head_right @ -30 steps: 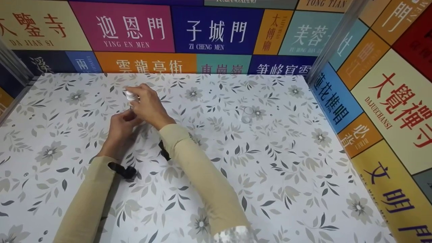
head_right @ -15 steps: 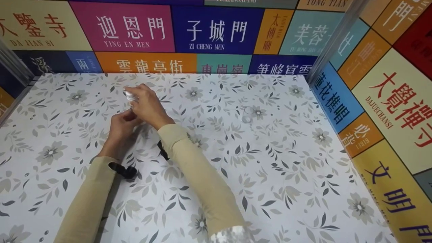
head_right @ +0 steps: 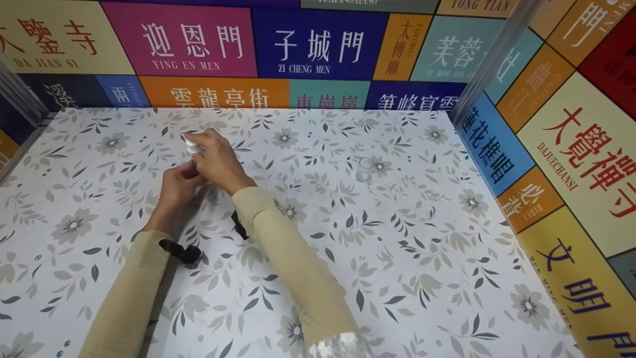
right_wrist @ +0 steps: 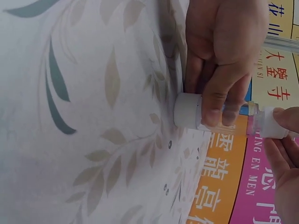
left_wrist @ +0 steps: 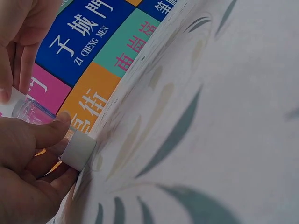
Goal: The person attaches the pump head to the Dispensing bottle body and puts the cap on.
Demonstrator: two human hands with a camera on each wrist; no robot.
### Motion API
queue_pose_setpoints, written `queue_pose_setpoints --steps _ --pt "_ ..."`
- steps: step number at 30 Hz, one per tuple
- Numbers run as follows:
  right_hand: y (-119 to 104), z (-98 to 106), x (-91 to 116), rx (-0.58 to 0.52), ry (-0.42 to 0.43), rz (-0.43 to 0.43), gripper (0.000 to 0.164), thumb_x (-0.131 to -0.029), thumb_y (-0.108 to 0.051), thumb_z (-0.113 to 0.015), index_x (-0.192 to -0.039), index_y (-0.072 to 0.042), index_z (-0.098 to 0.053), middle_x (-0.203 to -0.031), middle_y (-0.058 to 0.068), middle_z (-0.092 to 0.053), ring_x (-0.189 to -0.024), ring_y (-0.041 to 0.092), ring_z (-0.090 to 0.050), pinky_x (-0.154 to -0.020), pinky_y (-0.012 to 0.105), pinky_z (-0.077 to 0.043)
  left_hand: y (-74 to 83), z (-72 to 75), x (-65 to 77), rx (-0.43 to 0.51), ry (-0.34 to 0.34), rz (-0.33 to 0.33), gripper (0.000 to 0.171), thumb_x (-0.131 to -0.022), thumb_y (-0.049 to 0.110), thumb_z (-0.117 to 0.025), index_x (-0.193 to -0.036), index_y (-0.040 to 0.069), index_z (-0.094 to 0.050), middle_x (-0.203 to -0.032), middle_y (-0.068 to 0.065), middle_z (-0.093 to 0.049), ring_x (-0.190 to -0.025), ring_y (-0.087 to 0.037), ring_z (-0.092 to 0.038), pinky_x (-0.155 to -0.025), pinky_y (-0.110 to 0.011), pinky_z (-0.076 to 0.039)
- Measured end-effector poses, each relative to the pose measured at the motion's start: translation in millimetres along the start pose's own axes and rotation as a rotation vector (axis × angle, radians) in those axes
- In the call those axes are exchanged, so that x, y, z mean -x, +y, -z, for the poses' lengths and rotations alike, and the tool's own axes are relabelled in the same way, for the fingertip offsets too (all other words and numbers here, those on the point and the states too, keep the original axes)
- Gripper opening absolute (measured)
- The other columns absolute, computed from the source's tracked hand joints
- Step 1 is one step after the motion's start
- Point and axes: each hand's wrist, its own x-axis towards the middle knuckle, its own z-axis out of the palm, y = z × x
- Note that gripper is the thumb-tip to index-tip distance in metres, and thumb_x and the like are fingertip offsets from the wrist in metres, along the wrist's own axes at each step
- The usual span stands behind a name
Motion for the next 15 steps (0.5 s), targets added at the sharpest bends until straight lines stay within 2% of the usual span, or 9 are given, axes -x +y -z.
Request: queue_pose_setpoints --steps 8,15 --pt "4 -6 2 0.072 0.059 0.021 0.045 -0.090 -0.005 -0.068 -0.135 -0.009 -0.062 -0.138 0.010 -0.062 -0.133 0.022 -0.054 -0.116 0.025 -0.035 0.5 0.3 1.3 0.007 0.001 0.004 0.020 -0.085 0.007 -0.070 -0.104 0.000 -0.076 -0.092 -0.017 -0.075 -0.073 -0.008 -0.055 -0.066 -0.016 -0.042" --pt "10 -13 6 -0.019 0.089 0.060 0.043 -0.093 -0.002 -0.064 -0.136 -0.006 -0.061 -0.133 0.012 -0.064 -0.126 0.022 -0.059 -0.108 0.021 -0.043 1.2 1.7 1.4 -0.018 -0.002 -0.001 0.014 -0.085 0.007 -0.070 -0.096 -0.002 -0.074 -0.083 -0.012 -0.069 -0.071 -0.011 -0.052 -0.065 -0.018 -0.040"
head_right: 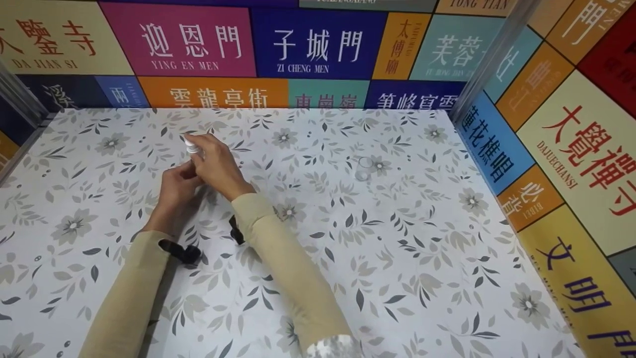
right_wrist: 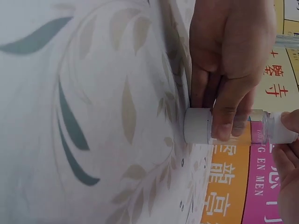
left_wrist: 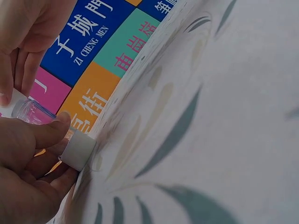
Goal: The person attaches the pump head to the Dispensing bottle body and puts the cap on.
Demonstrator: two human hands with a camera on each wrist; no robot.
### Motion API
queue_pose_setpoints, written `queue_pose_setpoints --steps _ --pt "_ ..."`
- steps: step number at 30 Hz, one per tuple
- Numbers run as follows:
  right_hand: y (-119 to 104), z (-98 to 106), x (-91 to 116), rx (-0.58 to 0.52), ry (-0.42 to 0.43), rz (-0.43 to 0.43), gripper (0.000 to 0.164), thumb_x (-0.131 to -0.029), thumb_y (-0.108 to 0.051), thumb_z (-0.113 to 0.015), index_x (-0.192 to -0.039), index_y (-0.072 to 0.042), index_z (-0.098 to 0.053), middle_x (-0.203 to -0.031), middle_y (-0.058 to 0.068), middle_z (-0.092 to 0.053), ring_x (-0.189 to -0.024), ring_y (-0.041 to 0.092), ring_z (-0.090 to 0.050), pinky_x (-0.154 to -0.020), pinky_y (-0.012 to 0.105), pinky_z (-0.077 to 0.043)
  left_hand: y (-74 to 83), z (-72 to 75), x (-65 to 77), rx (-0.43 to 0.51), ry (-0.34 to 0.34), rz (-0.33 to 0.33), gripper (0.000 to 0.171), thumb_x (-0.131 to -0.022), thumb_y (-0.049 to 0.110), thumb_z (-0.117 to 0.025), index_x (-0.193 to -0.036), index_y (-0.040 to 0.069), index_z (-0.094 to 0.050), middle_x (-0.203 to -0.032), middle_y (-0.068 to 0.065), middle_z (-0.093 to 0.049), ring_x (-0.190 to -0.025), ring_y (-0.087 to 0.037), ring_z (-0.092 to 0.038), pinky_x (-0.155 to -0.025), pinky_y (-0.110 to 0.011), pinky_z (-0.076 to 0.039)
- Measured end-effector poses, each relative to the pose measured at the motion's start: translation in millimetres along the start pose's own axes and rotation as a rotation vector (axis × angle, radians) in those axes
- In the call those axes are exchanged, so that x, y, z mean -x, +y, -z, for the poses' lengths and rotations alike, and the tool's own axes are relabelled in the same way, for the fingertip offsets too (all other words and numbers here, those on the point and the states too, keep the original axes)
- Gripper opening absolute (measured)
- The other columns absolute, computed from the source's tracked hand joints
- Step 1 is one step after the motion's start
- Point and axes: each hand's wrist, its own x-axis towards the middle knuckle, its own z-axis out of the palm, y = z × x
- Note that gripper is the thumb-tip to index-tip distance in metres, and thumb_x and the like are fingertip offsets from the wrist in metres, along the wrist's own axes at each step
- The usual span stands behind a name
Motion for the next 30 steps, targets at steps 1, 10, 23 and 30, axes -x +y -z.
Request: queue_pose_setpoints --steps 1,10,23,30 --pt "0 -1 0 -0.012 0.004 0.003 0.043 -0.094 -0.001 -0.064 -0.136 -0.005 -0.061 -0.133 0.012 -0.064 -0.125 0.022 -0.060 -0.107 0.020 -0.044 -0.4 0.2 -0.3 -0.008 0.000 0.000 0.013 -0.086 0.007 -0.070 -0.095 -0.001 -0.073 -0.083 -0.012 -0.068 -0.072 -0.012 -0.052 -0.066 -0.019 -0.039" --pt "2 -9 2 0.054 0.049 0.026 0.042 -0.093 -0.004 -0.066 -0.135 -0.005 -0.061 -0.136 0.011 -0.062 -0.130 0.024 -0.056 -0.113 0.023 -0.039 -3.4 0.3 -1.3 0.019 -0.027 0.055 0.036 -0.087 0.003 -0.067 -0.123 0.001 -0.069 -0.117 -0.020 -0.072 -0.100 -0.024 -0.066 -0.083 -0.024 -0.048" --pt "0 -6 0 -0.092 0.070 -0.045 0.043 -0.090 0.001 -0.069 -0.132 -0.002 -0.062 -0.132 0.015 -0.064 -0.123 0.024 -0.062 -0.104 0.019 -0.046 0.2 -1.9 -2.2 0.042 -0.003 0.013 0.041 -0.084 -0.002 -0.067 -0.125 0.001 -0.068 -0.113 -0.022 -0.073 -0.091 -0.023 -0.065 -0.071 -0.014 -0.043" --pt "0 -11 3 -0.014 0.106 -0.017 0.051 -0.090 -0.001 -0.070 -0.138 -0.002 -0.057 -0.130 0.016 -0.064 -0.120 0.024 -0.063 -0.103 0.019 -0.047 -0.2 -1.0 -0.4 0.033 0.007 0.027 0.039 -0.084 0.000 -0.068 -0.123 0.002 -0.069 -0.104 -0.024 -0.074 -0.086 -0.022 -0.064 -0.070 -0.016 -0.043"
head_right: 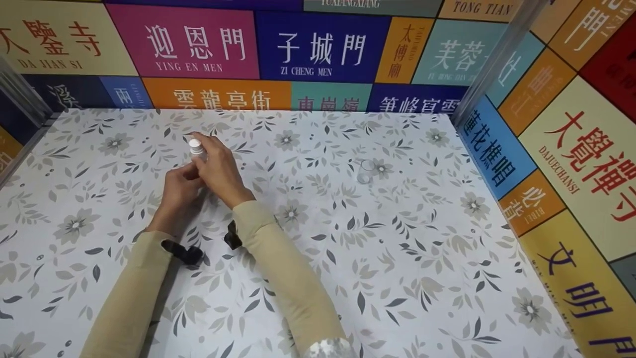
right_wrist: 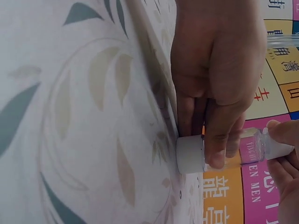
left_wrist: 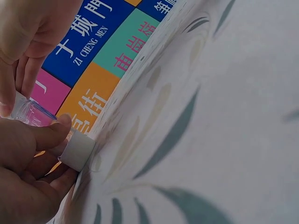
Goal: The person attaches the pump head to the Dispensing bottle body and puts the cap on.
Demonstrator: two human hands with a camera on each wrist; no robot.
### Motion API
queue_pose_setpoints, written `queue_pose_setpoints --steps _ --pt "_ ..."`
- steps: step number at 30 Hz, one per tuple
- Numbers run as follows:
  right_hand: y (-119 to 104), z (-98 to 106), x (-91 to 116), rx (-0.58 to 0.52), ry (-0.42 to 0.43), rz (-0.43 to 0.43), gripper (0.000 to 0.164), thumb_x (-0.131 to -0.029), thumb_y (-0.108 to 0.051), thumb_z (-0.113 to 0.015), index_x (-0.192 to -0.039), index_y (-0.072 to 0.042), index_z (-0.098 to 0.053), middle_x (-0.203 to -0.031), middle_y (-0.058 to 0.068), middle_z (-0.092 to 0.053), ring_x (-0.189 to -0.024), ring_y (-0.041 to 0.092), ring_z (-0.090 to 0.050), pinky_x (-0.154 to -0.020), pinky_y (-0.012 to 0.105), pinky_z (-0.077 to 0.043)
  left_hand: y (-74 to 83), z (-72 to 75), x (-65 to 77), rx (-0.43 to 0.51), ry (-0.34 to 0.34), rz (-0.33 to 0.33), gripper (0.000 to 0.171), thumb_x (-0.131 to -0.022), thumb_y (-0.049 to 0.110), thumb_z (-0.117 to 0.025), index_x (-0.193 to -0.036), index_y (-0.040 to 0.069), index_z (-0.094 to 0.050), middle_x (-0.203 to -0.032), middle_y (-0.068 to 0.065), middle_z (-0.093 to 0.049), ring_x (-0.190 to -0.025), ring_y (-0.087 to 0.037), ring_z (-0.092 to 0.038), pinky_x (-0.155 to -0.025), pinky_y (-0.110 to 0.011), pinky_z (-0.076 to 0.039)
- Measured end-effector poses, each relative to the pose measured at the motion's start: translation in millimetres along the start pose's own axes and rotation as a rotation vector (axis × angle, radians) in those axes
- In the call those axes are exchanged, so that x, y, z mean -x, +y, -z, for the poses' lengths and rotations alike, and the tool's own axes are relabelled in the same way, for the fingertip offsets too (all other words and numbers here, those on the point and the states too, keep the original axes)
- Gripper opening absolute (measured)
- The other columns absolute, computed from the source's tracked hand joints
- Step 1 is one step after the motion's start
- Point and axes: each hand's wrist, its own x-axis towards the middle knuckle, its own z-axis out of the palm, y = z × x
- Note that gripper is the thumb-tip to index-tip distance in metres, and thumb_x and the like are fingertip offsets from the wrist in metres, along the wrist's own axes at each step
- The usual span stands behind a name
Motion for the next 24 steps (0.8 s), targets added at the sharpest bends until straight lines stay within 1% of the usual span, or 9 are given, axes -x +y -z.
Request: queue_pose_setpoints --steps 3,6,8,10,14,17,20,22,24 --pt "-1 -2 1 0.031 0.013 0.003 0.053 -0.089 -0.002 -0.071 -0.140 -0.001 -0.054 -0.128 0.016 -0.064 -0.118 0.024 -0.063 -0.102 0.020 -0.047 -0.7 0.4 0.0 0.003 0.005 -0.008 0.037 -0.084 -0.001 -0.067 -0.121 0.000 -0.070 -0.103 -0.024 -0.074 -0.085 -0.021 -0.063 -0.070 -0.016 -0.044" --pt "-1 -4 0 0.051 0.015 -0.002 0.057 -0.088 -0.004 -0.073 -0.141 -0.001 -0.053 -0.130 0.016 -0.064 -0.119 0.025 -0.063 -0.103 0.021 -0.048 -1.0 0.8 -0.5 -0.013 0.010 -0.014 0.033 -0.084 -0.002 -0.065 -0.116 -0.002 -0.072 -0.103 -0.024 -0.074 -0.085 -0.023 -0.063 -0.072 -0.017 -0.044" --pt "0 -5 0 0.014 0.020 -0.020 0.060 -0.085 -0.003 -0.075 -0.141 0.000 -0.053 -0.134 0.017 -0.063 -0.121 0.025 -0.062 -0.103 0.021 -0.047 -1.2 0.7 -0.8 -0.029 0.011 -0.007 0.027 -0.084 -0.003 -0.064 -0.109 -0.005 -0.074 -0.100 -0.023 -0.074 -0.086 -0.025 -0.063 -0.073 -0.019 -0.045" --pt "0 -6 1 -0.047 0.031 -0.040 0.063 -0.083 -0.002 -0.077 -0.141 0.002 -0.053 -0.137 0.018 -0.061 -0.125 0.026 -0.061 -0.105 0.020 -0.046 -1.3 0.3 -1.5 -0.047 0.014 -0.002 0.022 -0.083 -0.003 -0.062 -0.102 -0.006 -0.074 -0.097 -0.024 -0.074 -0.085 -0.027 -0.063 -0.074 -0.022 -0.046" --pt "-1 -7 0 -0.156 0.069 -0.075 0.065 -0.081 -0.001 -0.078 -0.140 0.004 -0.052 -0.140 0.019 -0.060 -0.131 0.027 -0.057 -0.107 0.017 -0.042 -1.5 -0.6 -2.9 -0.060 0.015 -0.012 0.017 -0.083 -0.002 -0.062 -0.094 -0.006 -0.075 -0.092 -0.022 -0.074 -0.083 -0.027 -0.062 -0.075 -0.024 -0.046" --pt "-4 -7 0 -0.187 0.086 -0.070 0.060 -0.084 -0.001 -0.075 -0.140 0.003 -0.053 -0.139 0.017 -0.061 -0.133 0.025 -0.056 -0.109 0.016 -0.040 -1.2 -0.5 -2.8 -0.052 0.004 -0.020 0.020 -0.084 -0.001 -0.062 -0.099 -0.003 -0.076 -0.092 -0.020 -0.075 -0.081 -0.023 -0.061 -0.072 -0.022 -0.045" --pt "-4 -9 1 -0.228 0.102 -0.053 0.051 -0.086 0.003 -0.069 -0.136 0.002 -0.056 -0.137 0.017 -0.061 -0.133 0.023 -0.056 -0.109 0.017 -0.040 -1.1 0.0 -1.6 -0.034 -0.012 -0.005 0.029 -0.087 -0.001 -0.062 -0.112 0.001 -0.075 -0.102 -0.019 -0.076 -0.083 -0.018 -0.062 -0.071 -0.017 -0.044" --pt "-4 -10 2 -0.258 0.115 -0.044 0.048 -0.086 0.006 -0.065 -0.133 0.003 -0.058 -0.137 0.017 -0.062 -0.132 0.023 -0.056 -0.109 0.018 -0.041 -1.3 -0.1 -0.8 -0.017 -0.021 0.003 0.034 -0.088 0.000 -0.062 -0.122 0.003 -0.071 -0.109 -0.019 -0.075 -0.086 -0.018 -0.063 -0.071 -0.015 -0.044" --pt "-3 -12 4 -0.274 0.131 -0.046 0.046 -0.086 0.008 -0.062 -0.132 0.002 -0.060 -0.136 0.017 -0.062 -0.131 0.023 -0.057 -0.108 0.018 -0.042 -1.6 -0.4 -0.3 -0.020 -0.022 0.005 0.038 -0.089 0.001 -0.063 -0.127 0.004 -0.068 -0.113 -0.019 -0.074 -0.088 -0.018 -0.064 -0.071 -0.013 -0.044"
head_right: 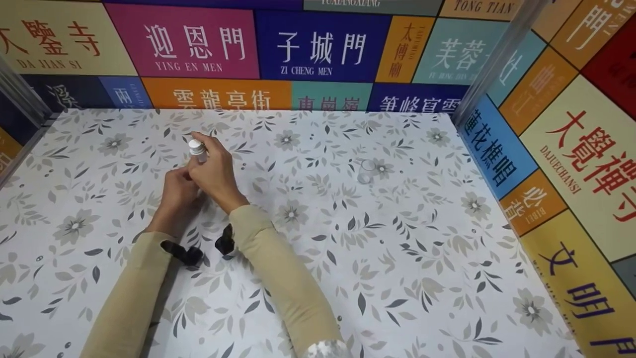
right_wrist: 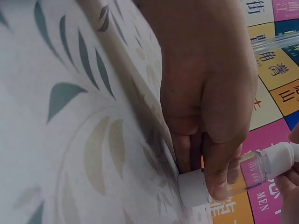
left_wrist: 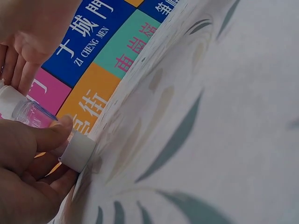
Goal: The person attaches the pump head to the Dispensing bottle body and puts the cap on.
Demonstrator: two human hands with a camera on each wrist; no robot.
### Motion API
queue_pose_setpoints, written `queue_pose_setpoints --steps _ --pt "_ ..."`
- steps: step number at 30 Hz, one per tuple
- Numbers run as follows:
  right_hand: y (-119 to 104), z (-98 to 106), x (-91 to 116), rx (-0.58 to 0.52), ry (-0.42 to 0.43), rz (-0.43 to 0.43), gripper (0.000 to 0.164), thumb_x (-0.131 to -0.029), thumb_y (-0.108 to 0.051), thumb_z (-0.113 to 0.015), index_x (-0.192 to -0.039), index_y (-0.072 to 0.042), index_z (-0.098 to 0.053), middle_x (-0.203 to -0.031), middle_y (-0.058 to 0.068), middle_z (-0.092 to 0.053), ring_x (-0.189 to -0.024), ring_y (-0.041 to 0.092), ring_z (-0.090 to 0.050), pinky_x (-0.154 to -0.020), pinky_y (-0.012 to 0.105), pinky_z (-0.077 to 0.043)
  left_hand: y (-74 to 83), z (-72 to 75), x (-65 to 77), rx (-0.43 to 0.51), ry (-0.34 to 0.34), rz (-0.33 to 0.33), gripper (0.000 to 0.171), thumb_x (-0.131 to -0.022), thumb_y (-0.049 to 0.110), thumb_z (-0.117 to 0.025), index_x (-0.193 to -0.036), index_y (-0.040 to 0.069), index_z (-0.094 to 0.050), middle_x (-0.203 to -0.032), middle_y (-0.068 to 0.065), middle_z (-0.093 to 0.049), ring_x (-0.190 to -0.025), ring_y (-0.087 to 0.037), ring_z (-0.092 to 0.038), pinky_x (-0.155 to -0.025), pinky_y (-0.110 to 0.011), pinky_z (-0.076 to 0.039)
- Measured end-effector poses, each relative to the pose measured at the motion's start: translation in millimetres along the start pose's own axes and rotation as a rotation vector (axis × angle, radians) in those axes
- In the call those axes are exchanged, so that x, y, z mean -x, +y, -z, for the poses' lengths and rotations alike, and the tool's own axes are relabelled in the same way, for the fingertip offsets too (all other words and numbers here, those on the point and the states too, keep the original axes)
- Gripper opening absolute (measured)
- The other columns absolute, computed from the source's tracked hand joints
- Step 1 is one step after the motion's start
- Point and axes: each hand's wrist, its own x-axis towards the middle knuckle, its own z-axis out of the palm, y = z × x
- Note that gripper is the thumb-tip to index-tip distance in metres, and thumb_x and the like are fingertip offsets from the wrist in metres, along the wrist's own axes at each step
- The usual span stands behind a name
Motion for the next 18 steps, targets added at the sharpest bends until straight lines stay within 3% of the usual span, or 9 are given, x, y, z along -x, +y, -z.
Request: queue_pose_setpoints --steps 10,18 --pt "5.2 -6.4 5.2 -0.007 0.067 0.029 0.044 -0.088 0.010 -0.063 -0.131 0.002 -0.060 -0.136 0.017 -0.063 -0.129 0.023 -0.059 -0.107 0.019 -0.044 1.4 2.0 -0.4 0.017 -0.017 0.060 0.037 -0.093 0.007 -0.063 -0.130 0.005 -0.065 -0.114 -0.018 -0.074 -0.091 -0.019 -0.063 -0.072 -0.016 -0.044" --pt "8.4 -7.7 7.7 0.005 0.101 0.017 0.044 -0.088 0.008 -0.066 -0.131 0.002 -0.060 -0.133 0.017 -0.065 -0.123 0.023 -0.062 -0.104 0.020 -0.047 2.4 2.0 -0.1 -0.017 -0.019 0.049 0.037 -0.095 0.010 -0.063 -0.132 0.007 -0.064 -0.117 -0.017 -0.073 -0.096 -0.021 -0.065 -0.080 -0.023 -0.049"
